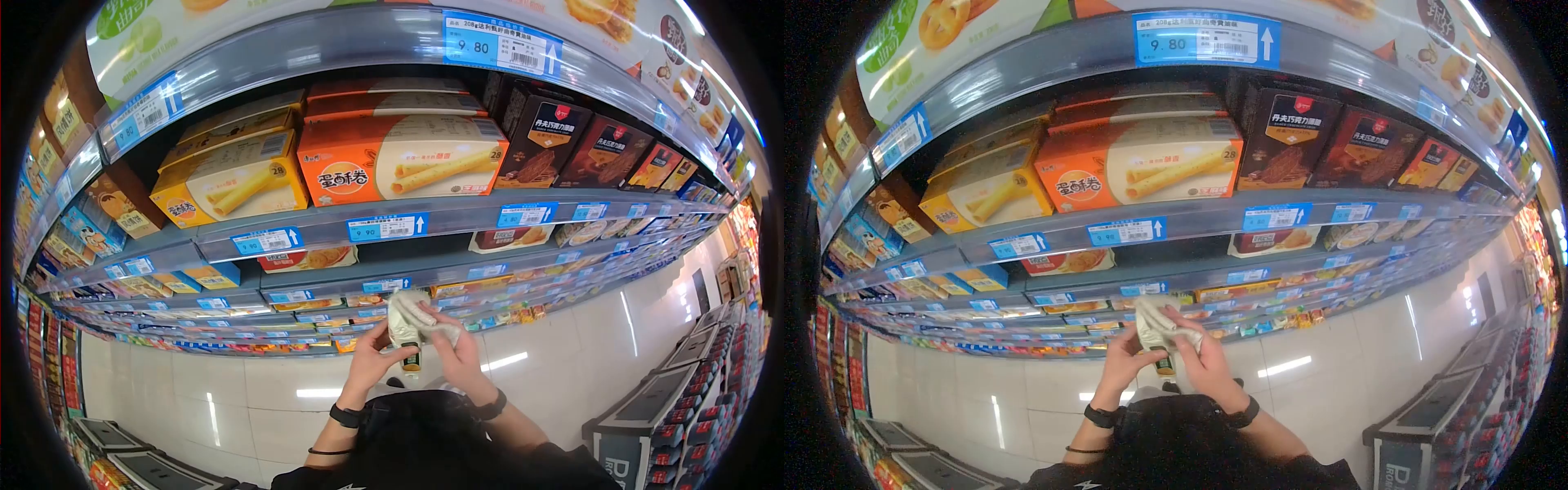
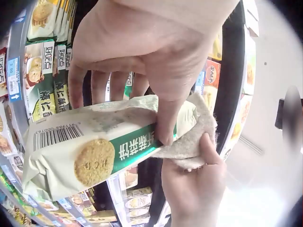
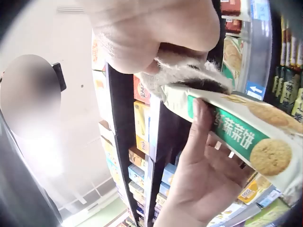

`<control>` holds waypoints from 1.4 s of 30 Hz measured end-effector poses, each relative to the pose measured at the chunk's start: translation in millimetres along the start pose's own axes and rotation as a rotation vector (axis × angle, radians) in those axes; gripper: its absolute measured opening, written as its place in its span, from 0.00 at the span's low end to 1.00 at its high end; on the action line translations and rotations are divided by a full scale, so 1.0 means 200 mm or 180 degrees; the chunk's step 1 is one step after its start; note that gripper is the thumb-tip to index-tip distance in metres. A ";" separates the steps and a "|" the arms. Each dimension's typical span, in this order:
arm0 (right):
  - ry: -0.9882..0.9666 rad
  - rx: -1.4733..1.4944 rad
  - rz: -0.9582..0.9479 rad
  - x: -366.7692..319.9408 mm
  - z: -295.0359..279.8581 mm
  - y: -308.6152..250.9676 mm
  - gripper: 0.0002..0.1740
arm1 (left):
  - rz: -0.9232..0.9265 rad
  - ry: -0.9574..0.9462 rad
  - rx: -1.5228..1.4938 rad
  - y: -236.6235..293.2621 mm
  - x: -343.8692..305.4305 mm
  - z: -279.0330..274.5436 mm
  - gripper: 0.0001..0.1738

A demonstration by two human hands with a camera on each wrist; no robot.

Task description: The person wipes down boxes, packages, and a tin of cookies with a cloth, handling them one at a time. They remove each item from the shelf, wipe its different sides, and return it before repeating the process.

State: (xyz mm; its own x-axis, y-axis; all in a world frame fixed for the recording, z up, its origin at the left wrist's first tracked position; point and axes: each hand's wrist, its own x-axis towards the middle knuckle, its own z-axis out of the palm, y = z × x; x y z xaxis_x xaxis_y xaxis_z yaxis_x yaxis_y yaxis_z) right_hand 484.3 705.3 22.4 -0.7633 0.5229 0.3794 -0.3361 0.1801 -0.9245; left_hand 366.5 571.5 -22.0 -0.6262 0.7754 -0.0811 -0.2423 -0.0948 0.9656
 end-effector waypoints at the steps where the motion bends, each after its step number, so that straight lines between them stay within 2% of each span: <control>1: -0.0051 -0.0171 0.0360 -0.02 -0.02 0.01 0.17 | 0.0010 -0.0008 -0.0002 0.00 0.00 -0.01 0.39; 2: -0.0104 -0.0339 0.0720 -0.02 -0.03 0.02 0.17 | 0.0138 0.0175 -0.0397 -0.02 -0.01 -0.02 0.37; 4: -0.0172 -0.0488 0.0792 -0.03 -0.03 0.01 0.17 | 0.0484 0.0535 -0.0951 -0.02 0.00 -0.02 0.28; 5: -0.0240 -0.0635 0.0875 -0.04 -0.02 0.01 0.17 | 0.0479 0.0538 -0.0951 -0.02 0.00 -0.03 0.28; 6: -0.0245 -0.0631 0.0882 -0.06 -0.04 0.04 0.17 | 0.0523 0.0672 -0.1442 -0.01 0.00 -0.05 0.27; 7: -0.0306 -0.0687 0.1226 -0.10 -0.07 0.08 0.17 | 0.0563 0.0811 -0.1931 -0.01 -0.01 -0.07 0.26; 8: -0.0362 -0.0739 0.1567 -0.11 -0.09 0.09 0.17 | 0.0534 0.0874 -0.1799 -0.02 -0.01 -0.10 0.28; 11: -0.0474 -0.0624 0.1740 -0.11 -0.13 0.05 0.17 | 0.0533 0.1092 -0.1813 -0.04 0.00 -0.13 0.26; 12: -0.0461 -0.0621 0.1721 -0.10 -0.12 0.04 0.17 | 0.0534 0.1168 -0.1772 -0.02 0.02 -0.11 0.26; 14: -0.0654 -0.0445 0.0458 -0.08 -0.09 0.01 0.18 | 0.0594 0.1126 -0.1615 0.01 0.02 -0.06 0.29; 16: -0.0750 -0.0491 0.0415 -0.07 -0.06 -0.04 0.19 | 0.0558 0.1050 -0.1543 0.01 0.04 -0.04 0.35; 19: -0.0772 -0.0546 0.0260 -0.04 -0.09 -0.02 0.17 | 0.0846 0.0922 -0.1575 -0.04 0.05 -0.04 0.29; 21: 0.0011 -0.0602 0.0886 -0.07 -0.16 0.03 0.14 | 0.0872 0.0872 -0.1518 -0.06 0.04 -0.05 0.30; 23: 0.0788 0.0068 0.1520 -0.11 -0.29 0.10 0.13 | 0.0923 0.1030 -0.1739 -0.03 0.06 -0.03 0.31; 25: 0.0998 0.0252 0.1449 -0.12 -0.43 0.14 0.15 | 0.0868 0.1079 -0.1568 -0.05 0.06 -0.03 0.32; 26: 0.1218 0.0440 0.1387 -0.12 -0.49 0.16 0.16 | 0.0660 0.1162 -0.1830 -0.07 0.06 -0.04 0.32; 27: 0.1227 0.0442 0.1366 -0.14 -0.54 0.21 0.16 | 0.0451 0.1233 -0.2086 -0.07 0.08 -0.05 0.31; 29: 0.0972 0.1086 0.2211 -0.19 -0.61 0.31 0.17 | 0.0524 0.1137 -0.2102 -0.05 0.11 -0.03 0.31; 30: 0.1040 0.0982 0.2515 -0.20 -0.59 0.32 0.19 | 0.0481 0.1380 -0.2069 -0.02 0.11 0.00 0.33; 31: 0.1043 0.0991 0.2503 -0.17 -0.55 0.27 0.19 | 0.0439 0.1628 -0.2038 0.02 0.11 0.04 0.37; 32: 0.0677 0.1469 0.2891 -0.15 -0.53 0.21 0.20 | 0.0453 0.1619 -0.2030 0.07 0.12 0.07 0.37; 33: 0.0294 0.1948 0.3272 -0.13 -0.49 0.15 0.22 | 0.0730 0.1405 -0.1735 0.12 0.11 0.09 0.37; 34: 0.0289 0.1955 0.3265 -0.10 -0.46 0.11 0.22 | 0.1000 0.1191 -0.1440 0.14 0.12 0.10 0.37; 35: 0.0136 0.2140 0.3381 -0.09 -0.44 0.08 0.21 | 0.0994 0.1193 -0.1437 0.11 0.14 0.09 0.37; 37: 0.0007 0.2313 0.3513 -0.10 -0.41 0.08 0.21 | 0.1461 0.1768 -0.0264 -0.01 0.19 0.06 0.40; 39: -0.0315 0.2269 0.3601 -0.12 -0.41 0.14 0.21 | 0.1343 0.1753 -0.0259 -0.03 0.21 0.10 0.40; 42: -0.0207 0.2116 0.3299 -0.16 -0.44 0.22 0.22 | 0.1237 0.2036 -0.0710 -0.01 0.25 0.17 0.41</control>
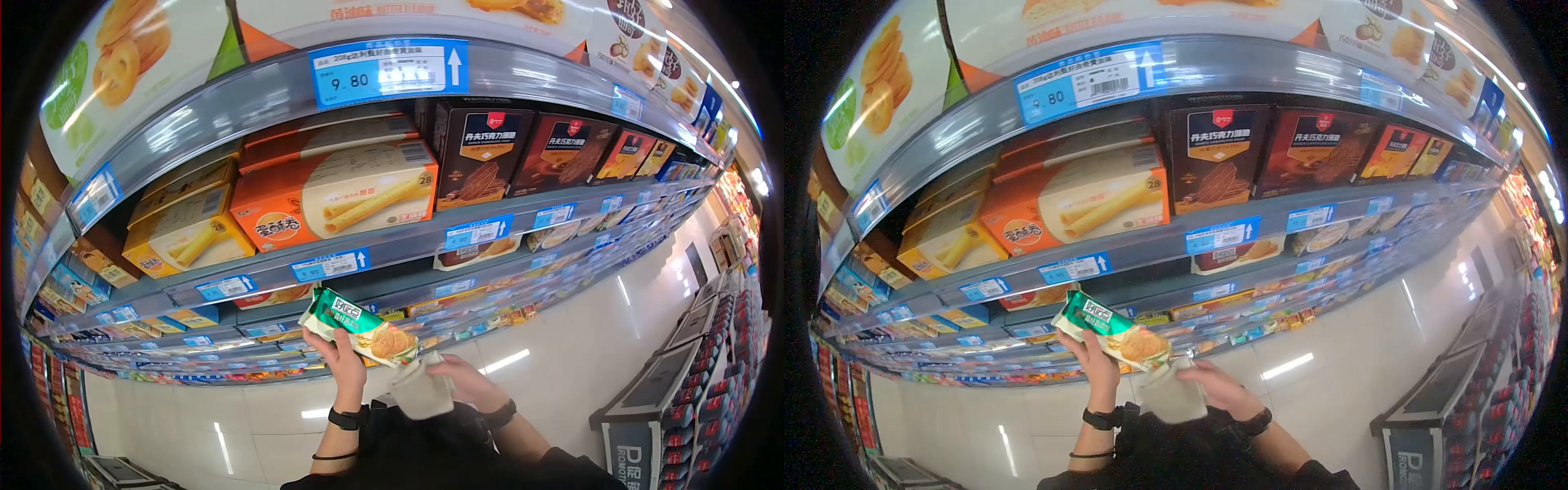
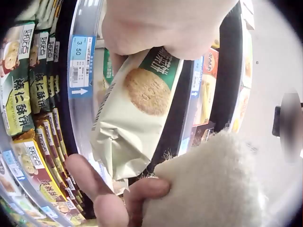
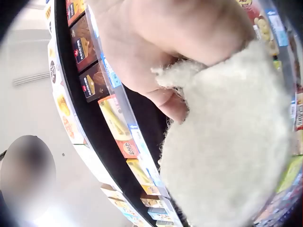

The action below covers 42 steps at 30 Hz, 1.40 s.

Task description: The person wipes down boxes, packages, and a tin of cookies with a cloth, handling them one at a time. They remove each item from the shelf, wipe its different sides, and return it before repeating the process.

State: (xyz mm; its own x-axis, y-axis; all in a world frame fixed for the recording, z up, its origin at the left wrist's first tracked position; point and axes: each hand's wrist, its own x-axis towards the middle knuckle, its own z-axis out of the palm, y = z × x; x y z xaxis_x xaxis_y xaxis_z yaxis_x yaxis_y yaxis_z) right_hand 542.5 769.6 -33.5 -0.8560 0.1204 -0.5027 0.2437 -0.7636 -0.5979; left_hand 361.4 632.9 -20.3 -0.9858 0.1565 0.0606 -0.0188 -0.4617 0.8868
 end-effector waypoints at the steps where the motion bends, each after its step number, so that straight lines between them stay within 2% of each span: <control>1: 0.0007 -0.0004 -0.0001 0.01 -0.02 0.00 0.22 | 0.0059 -0.0069 0.0219 -0.03 0.01 0.00 0.38; 3: 0.0771 -0.0238 -0.0502 0.03 -0.03 -0.02 0.19 | 0.0133 -0.0109 0.0429 -0.04 0.02 0.01 0.35; 4: 0.0753 -0.0257 -0.0495 0.04 -0.04 -0.04 0.19 | 0.0048 -0.0308 0.0213 -0.03 0.03 0.02 0.33; 6: 0.1000 -0.1071 -0.1329 0.03 -0.04 -0.10 0.16 | -0.0038 -0.0498 0.0015 0.00 0.05 0.04 0.29; 10: 0.1032 -0.1783 -0.1655 0.03 0.06 -0.27 0.16 | 0.0072 -0.0584 0.0042 0.02 0.12 0.04 0.26; 12: 0.1038 -0.2102 -0.2040 0.05 0.08 -0.31 0.16 | 0.0202 -0.0422 0.0177 0.06 0.14 0.07 0.23; 16: 0.1234 -0.2407 -0.2347 0.13 0.11 -0.38 0.15 | 0.0080 -0.0567 0.0397 0.04 0.22 0.02 0.23; 18: 0.1343 -0.3086 -0.2801 0.18 0.11 -0.41 0.16 | 0.0237 -0.0514 0.1017 0.07 0.23 0.05 0.23; 19: 0.1333 -0.3089 -0.2803 0.21 0.10 -0.42 0.16 | 0.0243 -0.0505 0.1017 0.07 0.25 0.05 0.23; 22: 0.1306 -0.3163 -0.2593 0.28 0.09 -0.44 0.17 | 0.1056 -0.0185 0.2484 0.05 0.29 0.05 0.17; 23: 0.1214 -0.3213 -0.2641 0.30 0.10 -0.45 0.17 | 0.1062 -0.0185 0.2485 0.04 0.31 0.04 0.17; 25: 0.1115 -0.3252 -0.2694 0.35 0.09 -0.48 0.16 | 0.1361 -0.0393 0.3074 0.02 0.33 0.02 0.16; 27: 0.0642 -0.3161 -0.2678 0.39 0.05 -0.50 0.15 | 0.1507 -0.0400 0.3265 0.03 0.35 0.02 0.15; 31: 0.0668 -0.3210 -0.2345 0.42 0.05 -0.49 0.14 | 0.1861 -0.0344 0.3607 0.04 0.37 0.06 0.12; 38: 0.1008 -0.3661 -0.2309 0.41 0.08 -0.47 0.14 | 0.1853 -0.0197 0.3948 0.07 0.38 0.07 0.11; 40: 0.1063 -0.3643 -0.2327 0.40 0.07 -0.46 0.14 | 0.1650 -0.0078 0.4074 0.07 0.41 0.06 0.10; 42: 0.1289 -0.3665 -0.2733 0.40 0.05 -0.44 0.14 | 0.1578 -0.0040 0.4076 0.06 0.42 0.04 0.09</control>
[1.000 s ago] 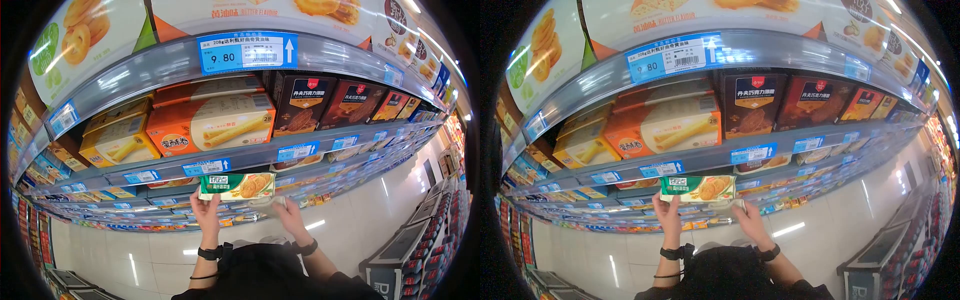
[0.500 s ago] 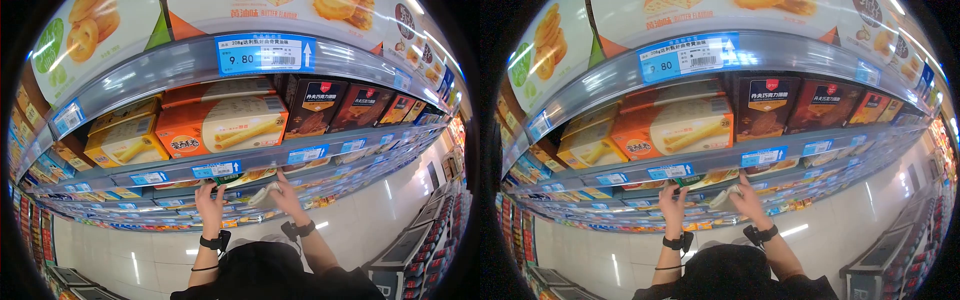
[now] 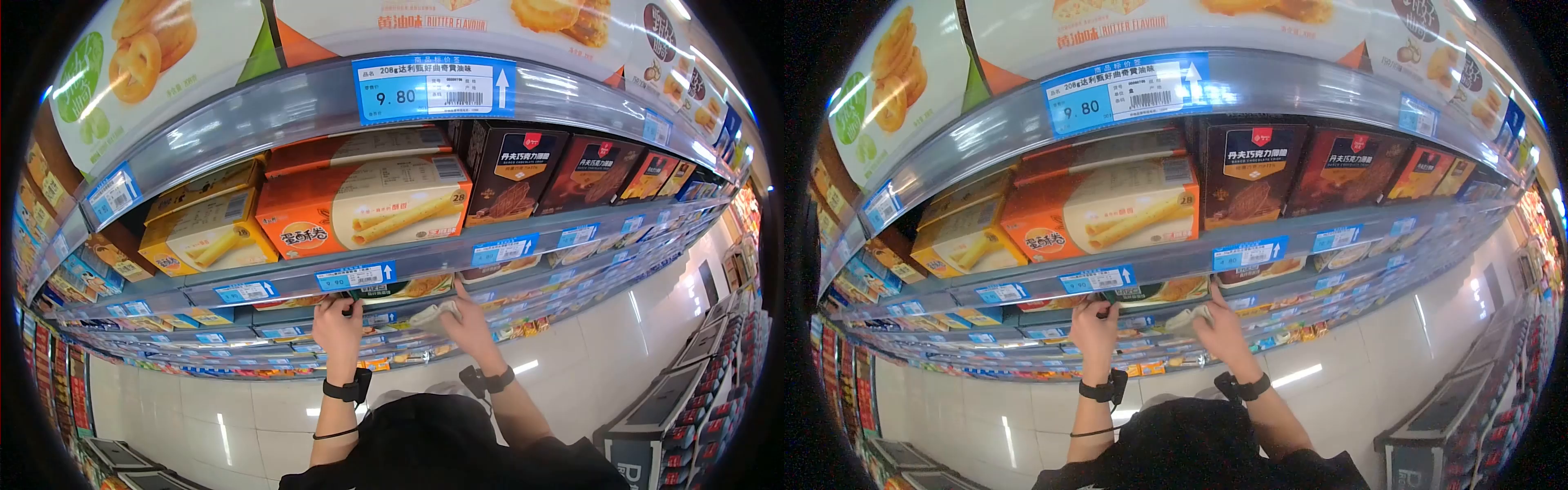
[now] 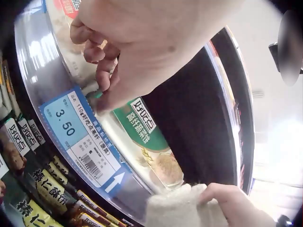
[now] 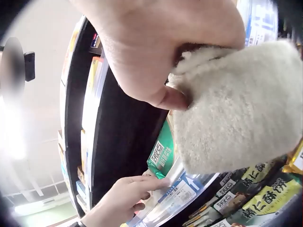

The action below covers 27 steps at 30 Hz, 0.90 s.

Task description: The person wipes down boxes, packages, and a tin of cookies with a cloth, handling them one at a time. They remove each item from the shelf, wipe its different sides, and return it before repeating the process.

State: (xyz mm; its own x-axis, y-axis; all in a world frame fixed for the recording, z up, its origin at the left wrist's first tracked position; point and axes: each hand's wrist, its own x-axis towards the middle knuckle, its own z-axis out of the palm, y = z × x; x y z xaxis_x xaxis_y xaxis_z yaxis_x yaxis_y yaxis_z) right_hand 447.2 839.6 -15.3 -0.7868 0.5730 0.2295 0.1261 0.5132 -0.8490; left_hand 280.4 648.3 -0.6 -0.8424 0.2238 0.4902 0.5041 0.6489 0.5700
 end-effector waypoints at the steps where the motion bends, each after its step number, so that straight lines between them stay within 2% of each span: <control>1: 0.0000 0.0002 -0.0003 0.00 0.00 -0.01 0.14 | -0.0077 -0.0024 0.0006 -0.01 0.00 0.00 0.08; 4: -0.0173 0.0280 0.0188 -0.03 -0.01 -0.03 0.14 | -0.0048 -0.0010 0.0173 0.00 0.00 -0.01 0.09; 6: -0.0186 0.0243 -0.0027 -0.01 0.02 -0.04 0.15 | -0.0041 -0.0036 0.0247 0.00 0.01 0.01 0.10; 9: -0.0265 0.0372 -0.0012 0.01 0.01 -0.09 0.15 | -0.0123 -0.0201 0.0294 0.00 0.02 -0.01 0.13; 16: -0.0259 0.0766 -0.0038 -0.11 -0.14 0.05 0.16 | -0.0254 -0.0083 0.0249 0.14 -0.09 -0.09 0.14; 18: -0.0332 0.1233 0.0318 -0.13 -0.24 0.06 0.18 | -0.0139 0.0023 0.0222 0.22 -0.12 -0.08 0.12; 22: -0.0364 0.1390 0.0557 -0.13 -0.45 0.12 0.18 | 0.0057 -0.0046 -0.0008 0.39 -0.19 0.04 0.12; 24: 0.0006 0.1447 0.0423 -0.14 -0.55 0.17 0.19 | -0.0020 -0.0447 -0.0441 0.53 -0.24 0.10 0.14; 25: 0.0005 0.1446 0.0383 -0.13 -0.60 0.21 0.19 | -0.0009 -0.0410 -0.0450 0.60 -0.25 0.13 0.14; 27: 0.0181 0.1694 0.0542 -0.12 -0.69 0.29 0.20 | -0.0084 -0.0725 -0.0889 0.74 -0.29 0.20 0.16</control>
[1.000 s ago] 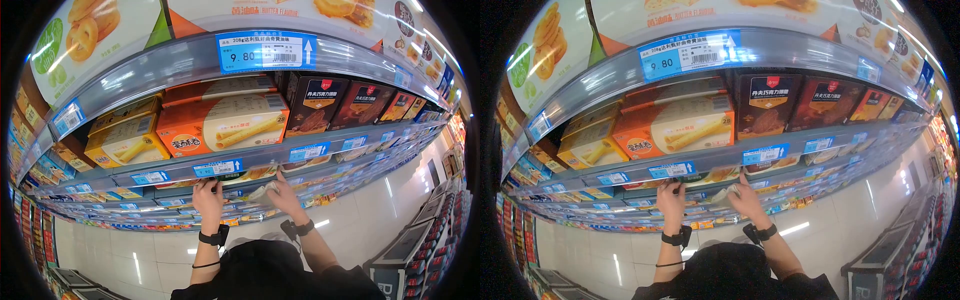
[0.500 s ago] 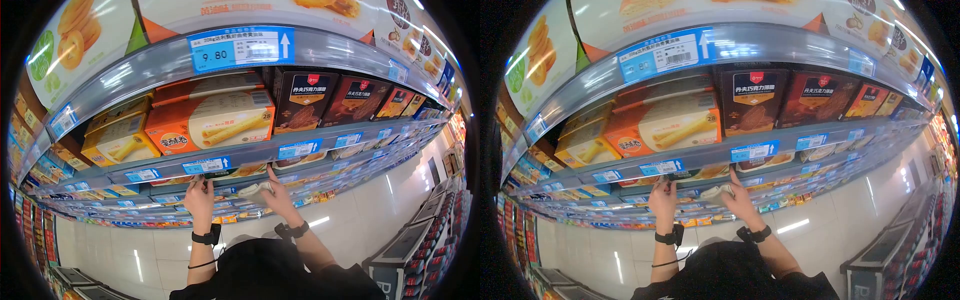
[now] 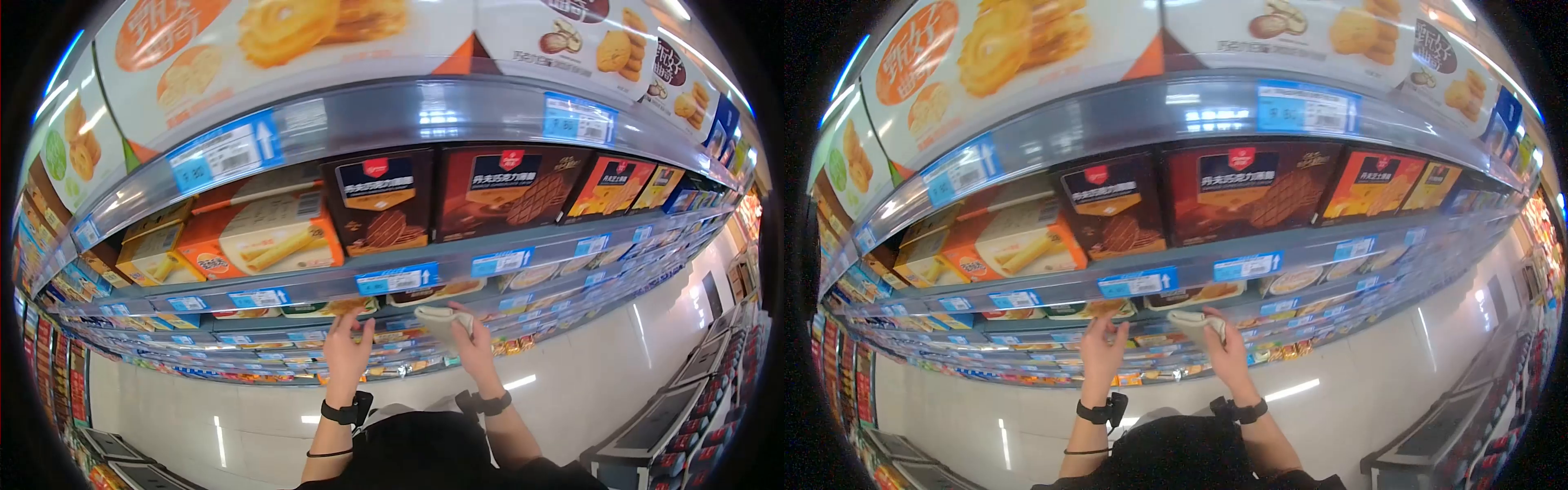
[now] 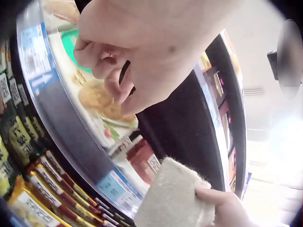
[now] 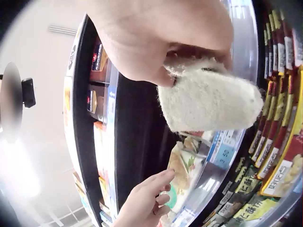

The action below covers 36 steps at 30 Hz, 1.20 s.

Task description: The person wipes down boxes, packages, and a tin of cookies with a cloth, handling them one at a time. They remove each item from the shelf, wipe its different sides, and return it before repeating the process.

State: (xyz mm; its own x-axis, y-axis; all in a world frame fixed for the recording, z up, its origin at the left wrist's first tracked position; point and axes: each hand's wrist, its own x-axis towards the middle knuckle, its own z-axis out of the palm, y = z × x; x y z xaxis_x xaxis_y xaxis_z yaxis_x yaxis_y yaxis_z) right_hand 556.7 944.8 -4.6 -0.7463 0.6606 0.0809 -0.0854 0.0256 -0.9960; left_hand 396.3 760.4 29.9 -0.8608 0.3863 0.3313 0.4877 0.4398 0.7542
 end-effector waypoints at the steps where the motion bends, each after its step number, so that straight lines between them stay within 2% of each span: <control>1: -0.0018 -0.0002 -0.0004 0.02 -0.05 0.02 0.20 | 0.0163 -0.0059 -0.0051 0.01 0.00 0.06 0.19; 3: 0.0503 -0.0333 -0.0604 0.05 -0.12 0.05 0.19 | 0.0222 -0.0074 0.0050 0.08 -0.01 0.14 0.22; 7: 0.0454 -0.0535 -0.0701 0.12 -0.24 0.03 0.16 | 0.0483 -0.0028 0.0577 0.14 0.00 0.28 0.29; 12: 0.0207 -0.0656 -0.0513 0.20 -0.33 0.03 0.16 | 0.0381 -0.0075 0.0904 0.17 -0.02 0.36 0.29; 14: -0.0053 -0.0553 -0.0585 0.21 -0.34 0.02 0.15 | 0.0540 0.0269 0.0944 0.18 -0.04 0.38 0.33; 16: -0.0094 -0.0640 -0.0591 0.21 -0.35 0.02 0.15 | 0.0576 0.0340 0.0971 0.21 -0.06 0.38 0.31; 18: -0.0133 -0.0727 -0.0621 0.20 -0.36 0.01 0.15 | 0.0137 -0.0012 0.0537 0.24 -0.07 0.37 0.30; 22: -0.0167 -0.0662 -0.0710 0.16 -0.39 0.02 0.14 | -0.0042 -0.0060 -0.0071 0.20 -0.11 0.41 0.30; 24: -0.0201 -0.0539 -0.0744 0.13 -0.39 0.02 0.13 | -0.0049 0.0418 -0.0683 0.22 -0.13 0.43 0.34; 27: -0.0119 -0.0517 -0.1040 0.07 -0.40 -0.04 0.11 | -0.0242 0.0555 -0.0764 0.27 -0.18 0.38 0.36; 28: -0.0114 -0.0411 -0.1069 0.05 -0.42 -0.04 0.13 | -0.0245 0.0554 -0.0757 0.24 -0.19 0.37 0.36; 30: -0.0107 -0.0300 -0.1100 0.00 -0.44 -0.04 0.14 | 0.0614 0.0539 0.0118 0.19 -0.22 0.33 0.37; 32: 0.0042 0.0148 -0.0738 -0.05 -0.46 -0.03 0.19 | 0.0529 0.0435 -0.0036 0.24 -0.28 0.30 0.36; 34: 0.0106 0.0412 -0.0560 -0.07 -0.47 0.02 0.22 | 0.0759 0.0159 -0.0198 0.35 -0.31 0.25 0.38; 35: 0.0163 0.0671 -0.0381 -0.08 -0.48 0.04 0.24 | 0.0422 -0.0116 -0.0807 0.32 -0.35 0.26 0.41; 36: 0.0166 0.0673 -0.0377 -0.09 -0.48 0.04 0.24 | 0.0420 -0.0120 -0.0804 0.30 -0.39 0.28 0.41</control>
State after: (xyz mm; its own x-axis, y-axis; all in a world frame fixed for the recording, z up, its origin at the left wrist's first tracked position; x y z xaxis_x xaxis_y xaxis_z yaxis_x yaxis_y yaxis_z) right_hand 633.5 1005.2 -18.4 -0.6883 0.7003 0.1892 -0.3106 -0.0488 -0.9493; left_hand 500.7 802.5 16.9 -0.7840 0.4587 0.4183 0.5393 0.1695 0.8249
